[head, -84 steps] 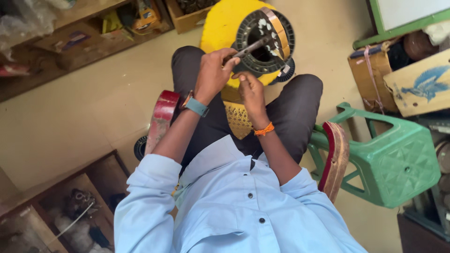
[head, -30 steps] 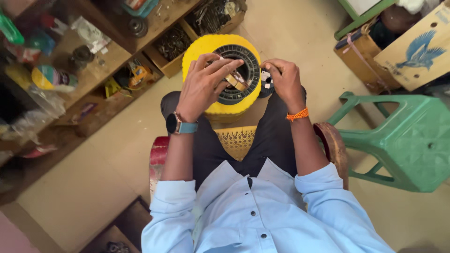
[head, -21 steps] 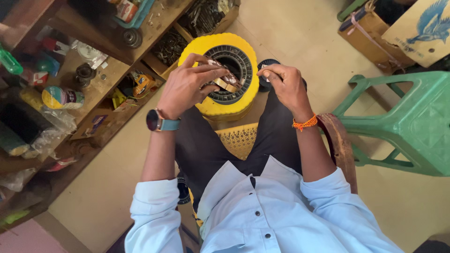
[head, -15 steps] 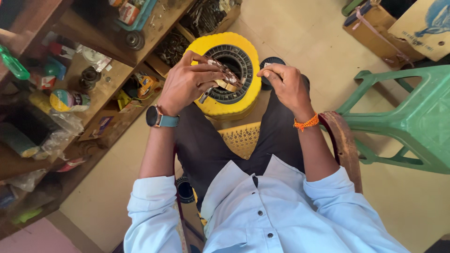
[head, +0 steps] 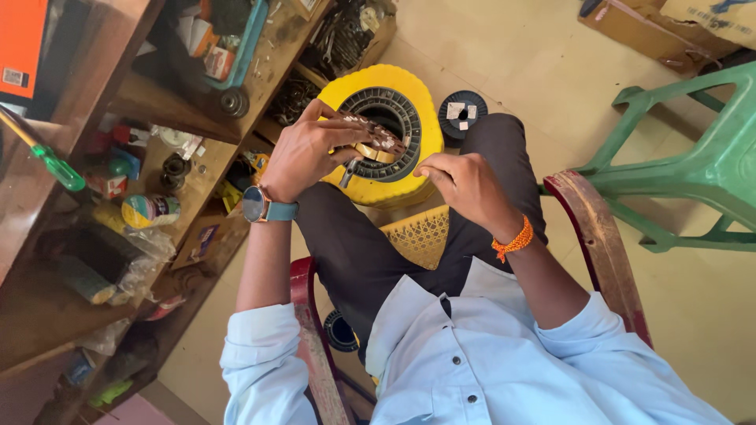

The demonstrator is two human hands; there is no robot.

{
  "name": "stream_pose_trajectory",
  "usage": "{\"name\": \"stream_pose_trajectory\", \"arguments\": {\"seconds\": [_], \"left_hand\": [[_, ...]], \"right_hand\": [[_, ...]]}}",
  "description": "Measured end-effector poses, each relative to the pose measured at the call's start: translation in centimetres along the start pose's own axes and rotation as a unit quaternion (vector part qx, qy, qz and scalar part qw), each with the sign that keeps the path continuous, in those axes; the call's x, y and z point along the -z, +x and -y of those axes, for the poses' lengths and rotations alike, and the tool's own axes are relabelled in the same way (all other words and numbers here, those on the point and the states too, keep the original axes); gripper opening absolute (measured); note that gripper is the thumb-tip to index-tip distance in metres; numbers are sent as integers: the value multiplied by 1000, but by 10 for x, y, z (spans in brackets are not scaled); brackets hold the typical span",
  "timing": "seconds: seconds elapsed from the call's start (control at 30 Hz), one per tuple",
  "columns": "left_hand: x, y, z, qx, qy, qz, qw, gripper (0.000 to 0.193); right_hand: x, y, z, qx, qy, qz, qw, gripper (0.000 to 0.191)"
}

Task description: The person sits on a chair and assembles small rectangular components onto a central metal shaft of a fan motor stator. They repeatedly pick up the components, align them, and press them into place on the shaft while holding the stator assembly.

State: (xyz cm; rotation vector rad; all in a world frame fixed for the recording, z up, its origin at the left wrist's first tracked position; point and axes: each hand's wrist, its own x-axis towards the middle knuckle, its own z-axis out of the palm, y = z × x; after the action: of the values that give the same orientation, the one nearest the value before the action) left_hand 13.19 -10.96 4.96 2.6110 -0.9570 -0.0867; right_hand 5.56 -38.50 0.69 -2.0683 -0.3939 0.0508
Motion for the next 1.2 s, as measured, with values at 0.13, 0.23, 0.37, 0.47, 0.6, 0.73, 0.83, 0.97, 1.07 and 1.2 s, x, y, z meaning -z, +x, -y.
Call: {"name": "stream_pose_trajectory", "arguments": {"seconds": [0.13, 0.23, 0.37, 0.47, 0.6, 0.73, 0.83, 0.97, 1.07, 1.2], "left_hand": [[1, 5, 7, -30, 3, 16, 999, 42], [-1, 6, 11, -31, 4, 25, 999, 44], [-1, 7, 12, -13, -8, 39, 999, 42], [0, 7, 11, 16, -12, 46, 999, 41], [1, 8, 12, 29, -30, 39, 998, 39], [0, 8, 14, -4, -42, 18, 999, 39], [0, 8, 14, 4, -39, 31, 999, 40], [0, 7, 13, 4, -33, 26, 999, 41], [-2, 4, 12, -12, -16, 2, 1000, 38], [-2, -1, 10, -37, 12, -23, 999, 34]], "right_hand": [[0, -4, 3, 9, 1, 0, 1000, 15], [-8, -8, 12, 22, -15, -8, 1000, 14], [-26, -10, 29, 34, -50, 0, 998, 12], [-37, -10, 38, 36, -70, -2, 997, 11], [-43, -6, 44, 28, -93, 8, 995, 10], [-37, -3, 42, 71, -70, -11, 995, 10], [-39, -5, 39, 83, -76, -16, 993, 9], [-64, -7, 31, 60, -128, -16, 990, 12], [-89, -4, 19, 52, -148, -8, 988, 12], [-110, 6, 4, 68, -174, -9, 982, 11]]}}
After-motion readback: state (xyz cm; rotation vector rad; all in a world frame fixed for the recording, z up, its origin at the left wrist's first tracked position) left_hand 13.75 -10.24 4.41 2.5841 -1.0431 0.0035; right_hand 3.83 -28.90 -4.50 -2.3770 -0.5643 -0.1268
